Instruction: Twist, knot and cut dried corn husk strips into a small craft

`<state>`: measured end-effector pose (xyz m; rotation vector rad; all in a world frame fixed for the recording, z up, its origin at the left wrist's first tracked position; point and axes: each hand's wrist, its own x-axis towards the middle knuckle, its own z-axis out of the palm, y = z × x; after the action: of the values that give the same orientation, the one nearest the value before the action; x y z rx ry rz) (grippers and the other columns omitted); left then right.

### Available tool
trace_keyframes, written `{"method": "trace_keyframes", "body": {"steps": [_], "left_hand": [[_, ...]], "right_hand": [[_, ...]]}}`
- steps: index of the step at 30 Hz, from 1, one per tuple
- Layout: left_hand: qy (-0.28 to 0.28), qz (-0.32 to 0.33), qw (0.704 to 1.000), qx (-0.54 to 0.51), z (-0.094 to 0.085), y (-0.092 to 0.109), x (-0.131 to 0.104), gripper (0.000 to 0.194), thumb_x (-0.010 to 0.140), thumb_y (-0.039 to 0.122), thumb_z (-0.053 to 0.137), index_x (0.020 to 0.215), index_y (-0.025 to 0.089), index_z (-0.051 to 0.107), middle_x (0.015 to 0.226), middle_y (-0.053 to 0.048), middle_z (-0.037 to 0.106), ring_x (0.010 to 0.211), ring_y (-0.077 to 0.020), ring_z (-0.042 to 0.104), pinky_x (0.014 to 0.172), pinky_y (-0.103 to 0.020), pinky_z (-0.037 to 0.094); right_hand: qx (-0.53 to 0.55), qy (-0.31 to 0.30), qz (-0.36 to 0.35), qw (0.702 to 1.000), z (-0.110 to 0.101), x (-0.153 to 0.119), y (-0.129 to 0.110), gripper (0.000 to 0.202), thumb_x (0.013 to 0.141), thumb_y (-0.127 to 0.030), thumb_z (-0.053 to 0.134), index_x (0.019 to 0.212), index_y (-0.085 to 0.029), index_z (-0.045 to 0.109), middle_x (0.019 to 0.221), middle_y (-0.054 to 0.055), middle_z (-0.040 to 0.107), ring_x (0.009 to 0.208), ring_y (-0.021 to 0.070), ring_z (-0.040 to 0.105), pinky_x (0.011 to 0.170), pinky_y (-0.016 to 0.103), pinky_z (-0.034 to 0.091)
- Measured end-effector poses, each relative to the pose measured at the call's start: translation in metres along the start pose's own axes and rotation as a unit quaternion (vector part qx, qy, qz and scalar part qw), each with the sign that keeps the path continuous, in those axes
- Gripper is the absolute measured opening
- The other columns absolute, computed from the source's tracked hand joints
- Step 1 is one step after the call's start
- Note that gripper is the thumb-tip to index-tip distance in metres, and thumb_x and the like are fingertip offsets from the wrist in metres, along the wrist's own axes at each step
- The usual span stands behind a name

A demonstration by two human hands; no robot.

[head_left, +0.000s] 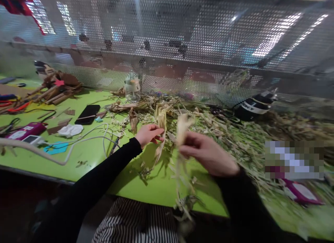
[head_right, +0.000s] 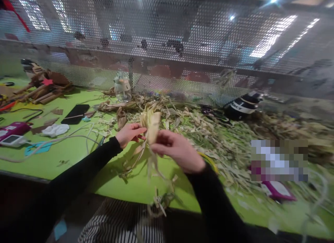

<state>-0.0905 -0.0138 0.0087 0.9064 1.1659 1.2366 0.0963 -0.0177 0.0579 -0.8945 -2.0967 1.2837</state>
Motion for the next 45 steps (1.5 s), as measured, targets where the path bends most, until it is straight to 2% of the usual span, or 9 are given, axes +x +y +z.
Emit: {"method": "trace_keyframes", "body": {"steps": [2,6,13,20,26,31,35,38,45], "left_hand": [[-0.012,0.004,1.0,0.003,0.004,-0.001,-0.003,0.013,0.071,0.02,0.065,0.069,0.011,0.057,0.058,0.001,0.06,0.048,-0.0057,0.057,0.045,-0.014,0.043],[-0.012,0.014,1.0,0.002,0.007,-0.002,-0.005,0.015,0.065,0.019,0.07,0.061,0.011,0.058,0.051,0.004,0.058,0.046,-0.0051,0.053,0.053,-0.019,0.049],[-0.04,0.014,0.999,0.025,0.003,0.001,-0.009,0.011,0.068,0.008,0.057,0.066,0.014,0.066,0.063,0.002,0.065,0.057,-0.0075,0.059,0.066,-0.021,0.051],[-0.083,0.075,0.984,0.139,-0.002,-0.003,-0.008,0.015,0.068,0.025,0.066,0.078,0.015,0.07,0.069,-0.001,0.067,0.064,-0.0111,0.06,0.068,-0.023,0.05],[-0.083,0.06,0.993,0.05,0.0,-0.004,-0.009,0.011,0.068,0.024,0.065,0.072,0.014,0.069,0.068,0.0,0.067,0.063,-0.0098,0.06,0.07,-0.024,0.05],[-0.085,0.078,0.989,0.098,-0.004,-0.001,-0.009,0.021,0.062,0.026,0.072,0.077,0.013,0.07,0.07,0.0,0.067,0.066,-0.0105,0.06,0.073,-0.024,0.048],[-0.104,0.016,0.994,0.035,-0.01,0.003,-0.008,0.028,0.056,0.024,0.077,0.08,0.011,0.069,0.074,-0.001,0.068,0.066,-0.0091,0.06,0.073,-0.025,0.048],[-0.102,0.007,0.995,0.003,-0.012,0.002,-0.005,0.03,0.054,0.027,0.079,0.075,0.01,0.067,0.069,-0.001,0.066,0.063,-0.0084,0.059,0.072,-0.025,0.049],[-0.054,0.024,0.998,0.006,-0.003,-0.001,-0.006,0.025,0.059,0.027,0.076,0.072,0.008,0.066,0.065,0.0,0.064,0.059,-0.0077,0.057,0.069,-0.026,0.05]], "right_hand": [[0.034,-0.014,0.037,0.999,0.009,0.012,0.006,0.022,0.073,-0.03,0.068,0.086,-0.016,0.058,0.077,0.001,0.063,0.065,0.012,0.058,0.06,0.027,0.048],[0.053,0.035,0.065,0.996,0.022,0.032,0.023,0.028,0.067,-0.03,0.07,0.08,-0.017,0.049,0.068,-0.004,0.057,0.06,0.0097,0.054,0.056,0.023,0.041],[0.062,0.051,0.082,0.993,0.02,0.034,0.031,0.024,0.066,-0.029,0.066,0.078,-0.018,0.047,0.062,-0.006,0.055,0.055,0.0089,0.05,0.052,0.023,0.038],[0.04,0.032,0.066,0.996,0.017,0.032,0.028,0.02,0.067,-0.024,0.063,0.078,-0.019,0.047,0.065,-0.005,0.056,0.061,0.0108,0.054,0.057,0.024,0.04],[0.021,0.025,0.026,0.999,0.016,0.03,0.033,0.022,0.069,-0.028,0.066,0.08,-0.018,0.05,0.071,-0.003,0.057,0.066,0.0114,0.055,0.061,0.025,0.042],[0.033,0.049,0.021,0.998,0.016,0.03,0.04,0.019,0.071,-0.028,0.064,0.079,-0.018,0.051,0.073,-0.003,0.056,0.068,0.0122,0.055,0.063,0.025,0.042],[0.076,-0.011,0.055,0.996,0.013,0.031,0.043,0.025,0.069,-0.033,0.068,0.083,-0.018,0.053,0.075,-0.002,0.057,0.068,0.0119,0.055,0.063,0.025,0.042],[0.081,-0.024,0.053,0.995,0.012,0.03,0.041,0.025,0.066,-0.031,0.071,0.077,-0.017,0.052,0.072,-0.003,0.056,0.066,0.0103,0.052,0.063,0.024,0.04],[0.061,-0.023,0.061,0.996,0.015,0.028,0.033,0.018,0.074,-0.031,0.063,0.078,-0.017,0.053,0.066,-0.005,0.05,0.056,0.0077,0.043,0.054,0.022,0.033]]}}
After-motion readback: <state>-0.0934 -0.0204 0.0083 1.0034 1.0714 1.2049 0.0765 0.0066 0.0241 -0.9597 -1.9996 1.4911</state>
